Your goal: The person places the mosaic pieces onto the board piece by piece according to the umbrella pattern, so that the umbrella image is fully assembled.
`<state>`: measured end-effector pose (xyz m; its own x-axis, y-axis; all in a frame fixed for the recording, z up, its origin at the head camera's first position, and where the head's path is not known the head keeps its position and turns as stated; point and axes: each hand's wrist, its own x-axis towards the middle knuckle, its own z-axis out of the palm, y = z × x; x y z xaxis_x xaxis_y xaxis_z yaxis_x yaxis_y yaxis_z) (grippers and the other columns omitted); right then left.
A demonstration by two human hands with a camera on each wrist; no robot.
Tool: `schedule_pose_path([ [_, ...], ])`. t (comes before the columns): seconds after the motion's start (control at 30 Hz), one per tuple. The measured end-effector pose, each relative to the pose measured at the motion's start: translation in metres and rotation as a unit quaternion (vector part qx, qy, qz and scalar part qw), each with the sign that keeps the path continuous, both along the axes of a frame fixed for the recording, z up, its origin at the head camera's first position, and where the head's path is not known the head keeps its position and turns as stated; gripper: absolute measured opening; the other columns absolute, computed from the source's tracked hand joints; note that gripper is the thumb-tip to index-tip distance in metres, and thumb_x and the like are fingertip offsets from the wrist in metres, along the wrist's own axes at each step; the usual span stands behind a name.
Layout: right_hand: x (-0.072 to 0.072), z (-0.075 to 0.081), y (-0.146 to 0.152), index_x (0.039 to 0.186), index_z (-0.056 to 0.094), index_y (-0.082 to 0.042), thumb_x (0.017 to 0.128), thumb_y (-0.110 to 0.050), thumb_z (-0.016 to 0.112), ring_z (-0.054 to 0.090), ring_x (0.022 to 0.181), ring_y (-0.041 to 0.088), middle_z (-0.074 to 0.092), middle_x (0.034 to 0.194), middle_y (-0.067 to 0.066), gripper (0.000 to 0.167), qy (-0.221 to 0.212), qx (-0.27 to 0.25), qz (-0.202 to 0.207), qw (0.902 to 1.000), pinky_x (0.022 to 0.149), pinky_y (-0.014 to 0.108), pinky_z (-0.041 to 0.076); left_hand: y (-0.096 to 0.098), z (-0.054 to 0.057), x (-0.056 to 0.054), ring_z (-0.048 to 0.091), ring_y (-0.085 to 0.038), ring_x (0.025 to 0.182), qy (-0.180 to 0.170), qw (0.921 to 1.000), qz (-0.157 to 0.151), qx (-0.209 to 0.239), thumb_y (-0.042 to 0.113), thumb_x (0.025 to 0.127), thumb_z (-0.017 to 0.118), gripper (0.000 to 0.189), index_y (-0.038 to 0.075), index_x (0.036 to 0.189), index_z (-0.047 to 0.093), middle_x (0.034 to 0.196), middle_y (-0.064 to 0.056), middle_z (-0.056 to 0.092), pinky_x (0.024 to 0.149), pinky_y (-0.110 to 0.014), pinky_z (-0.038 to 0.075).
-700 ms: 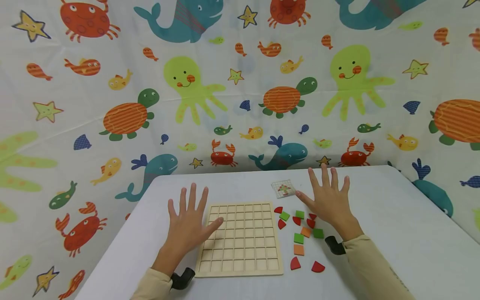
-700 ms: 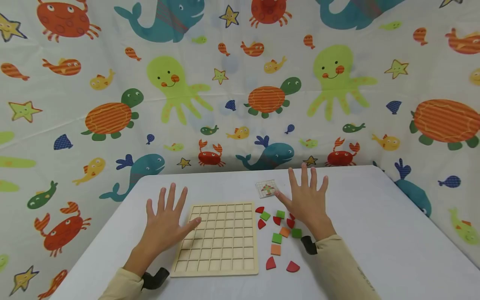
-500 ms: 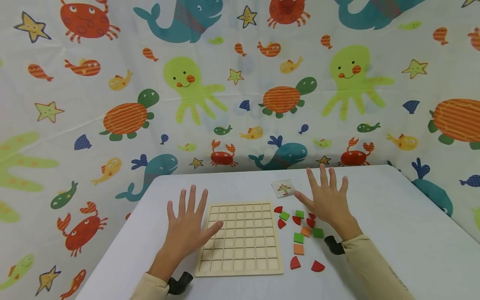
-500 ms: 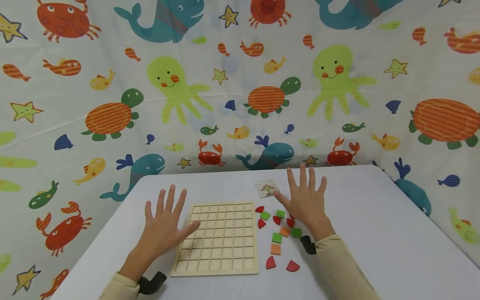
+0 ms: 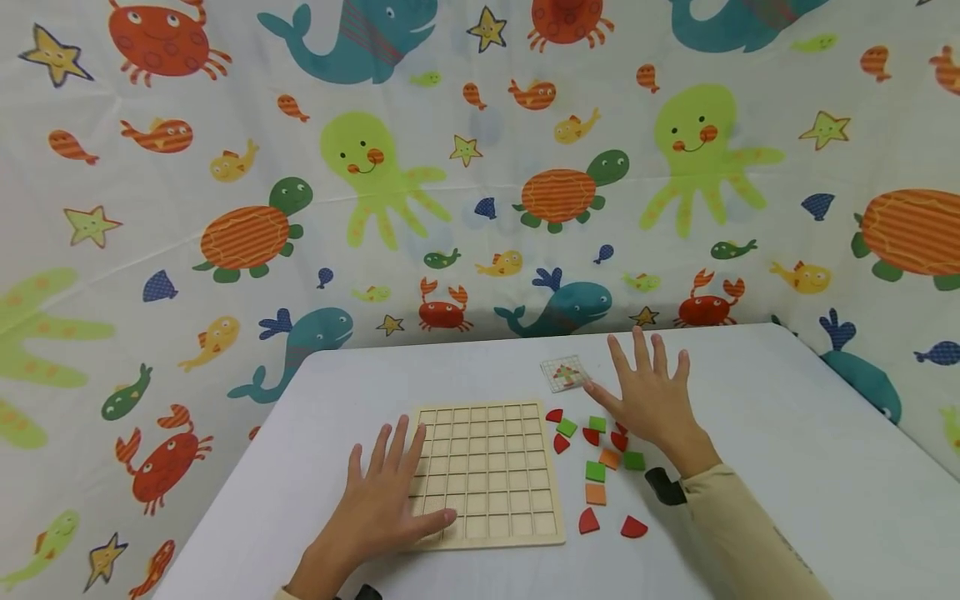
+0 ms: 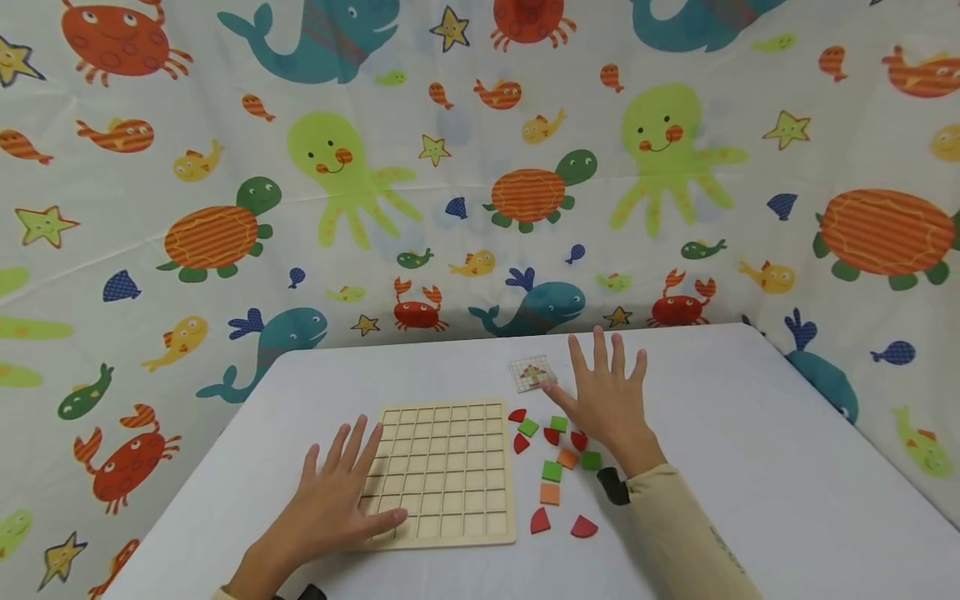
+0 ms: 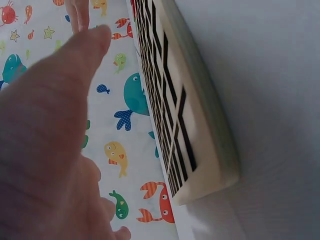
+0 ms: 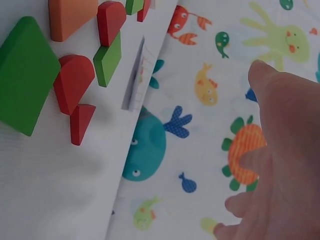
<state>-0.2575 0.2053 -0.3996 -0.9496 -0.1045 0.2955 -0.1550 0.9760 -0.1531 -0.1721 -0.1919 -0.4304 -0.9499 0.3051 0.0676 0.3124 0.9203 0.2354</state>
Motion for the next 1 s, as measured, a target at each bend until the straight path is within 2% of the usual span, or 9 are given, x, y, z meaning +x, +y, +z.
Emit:
schedule_pose_path([
  [0.23,0.001,0.004,0.002,0.167,0.031,0.0,0.101,-0.056,0.067,0.01,0.155,0.06,0.013,0.171,0.036,0.093,-0.014,-0.008,-0.005,0.9999,0.118,0.08,0.001,-0.006,-0.01,0.01,0.01,-0.047,0.161,-0.039,0.9992,-0.001,0.006,0.093,0.075,0.065,0.138,0.004,0.171,0.02,0.178,-0.021,0.01,0.118,-0.079,0.003],
  [0.47,-0.001,0.012,0.016,0.166,0.028,0.002,0.102,-0.056,0.064,0.007,0.154,0.062,0.009,0.171,0.038,0.094,-0.036,-0.036,-0.008,0.9987,0.117,0.08,-0.002,-0.011,-0.013,0.013,0.006,-0.045,0.162,-0.083,0.9965,0.001,0.011,0.094,0.074,0.064,0.142,0.003,0.171,0.017,0.178,-0.018,0.007,0.119,-0.078,0.001],
  [0.67,-0.004,0.019,0.036,0.167,0.022,0.004,0.104,-0.06,0.058,0.006,0.153,0.064,0.005,0.17,0.039,0.097,-0.089,-0.076,0.011,0.9931,0.116,0.082,-0.001,-0.018,-0.013,0.011,0.009,-0.046,0.162,-0.113,0.9934,0.0,0.021,0.087,0.075,0.072,0.139,-0.002,0.169,0.019,0.178,-0.02,0.012,0.119,-0.077,-0.001],
  [0.8,-0.006,0.025,0.046,0.166,0.023,0.005,0.105,-0.058,0.059,0.014,0.151,0.065,0.01,0.168,0.042,0.095,-0.134,-0.093,0.032,0.9861,0.114,0.084,0.005,-0.024,-0.016,0.007,0.007,-0.045,0.162,-0.128,0.9913,-0.007,0.028,0.083,0.078,0.072,0.135,-0.003,0.169,0.02,0.177,-0.019,0.014,0.119,-0.076,-0.003],
  [1.0,-0.008,0.027,0.05,0.162,0.034,0.008,0.106,-0.046,0.065,0.034,0.146,0.062,0.029,0.162,0.042,0.084,-0.162,-0.108,0.063,0.9788,0.111,0.078,0.03,-0.027,-0.02,0.004,0.007,-0.043,0.163,-0.121,0.9919,-0.017,0.037,0.081,0.08,0.072,0.131,-0.002,0.169,0.022,0.178,-0.017,0.015,0.12,-0.075,-0.004],
])
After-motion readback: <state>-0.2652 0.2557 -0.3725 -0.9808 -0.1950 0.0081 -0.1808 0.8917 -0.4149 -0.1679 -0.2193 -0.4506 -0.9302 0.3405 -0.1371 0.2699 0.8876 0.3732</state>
